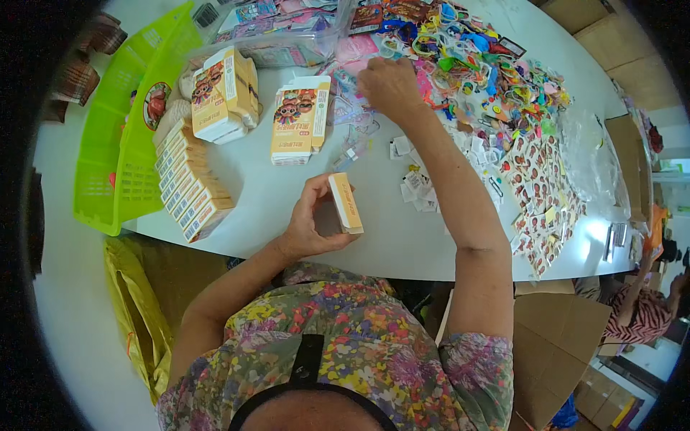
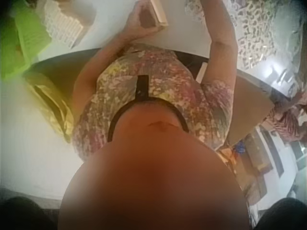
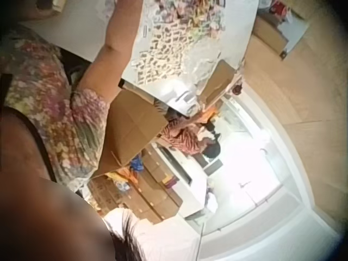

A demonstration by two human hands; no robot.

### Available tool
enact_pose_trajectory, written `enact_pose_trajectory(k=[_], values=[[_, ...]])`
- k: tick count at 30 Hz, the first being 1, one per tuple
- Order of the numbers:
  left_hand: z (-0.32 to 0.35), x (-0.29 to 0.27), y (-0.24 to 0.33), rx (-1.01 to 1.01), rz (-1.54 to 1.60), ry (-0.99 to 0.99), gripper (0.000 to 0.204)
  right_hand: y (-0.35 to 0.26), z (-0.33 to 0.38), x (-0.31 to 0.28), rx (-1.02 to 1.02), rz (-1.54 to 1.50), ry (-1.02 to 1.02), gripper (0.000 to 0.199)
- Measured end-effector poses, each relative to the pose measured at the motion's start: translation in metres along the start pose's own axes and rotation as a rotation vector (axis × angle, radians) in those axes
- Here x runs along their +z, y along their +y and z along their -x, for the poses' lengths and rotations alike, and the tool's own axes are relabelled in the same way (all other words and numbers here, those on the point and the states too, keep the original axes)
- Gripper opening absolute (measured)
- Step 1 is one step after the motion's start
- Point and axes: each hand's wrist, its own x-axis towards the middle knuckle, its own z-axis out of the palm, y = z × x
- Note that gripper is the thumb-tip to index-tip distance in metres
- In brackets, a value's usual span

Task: Assembling and folding small cardboard product boxes on a work table.

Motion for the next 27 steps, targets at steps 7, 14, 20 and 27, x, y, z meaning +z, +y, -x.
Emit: enact_pose_trajectory(k=[7,14,20,27], values=[[-0.001,0.003,-0.009,0.058,-0.131,0.263,0.079,-0.039,0.038,-0.107,0.623,-0.803,0.429,0.013],[-0.007,0.007,-0.016,0.092,-0.398,0.306,0.078,-0.141,0.106,-0.162,0.722,-1.414,0.254,0.016],[-0.008,0.01,-0.001,0.223,-0.525,0.407,0.073,-0.136,0.125,-0.16,0.615,-0.67,0.36,0.021],[-0.006,0.012,-0.004,0.164,-0.436,0.452,0.07,-0.14,0.14,-0.162,0.604,-0.729,0.364,0.03]])
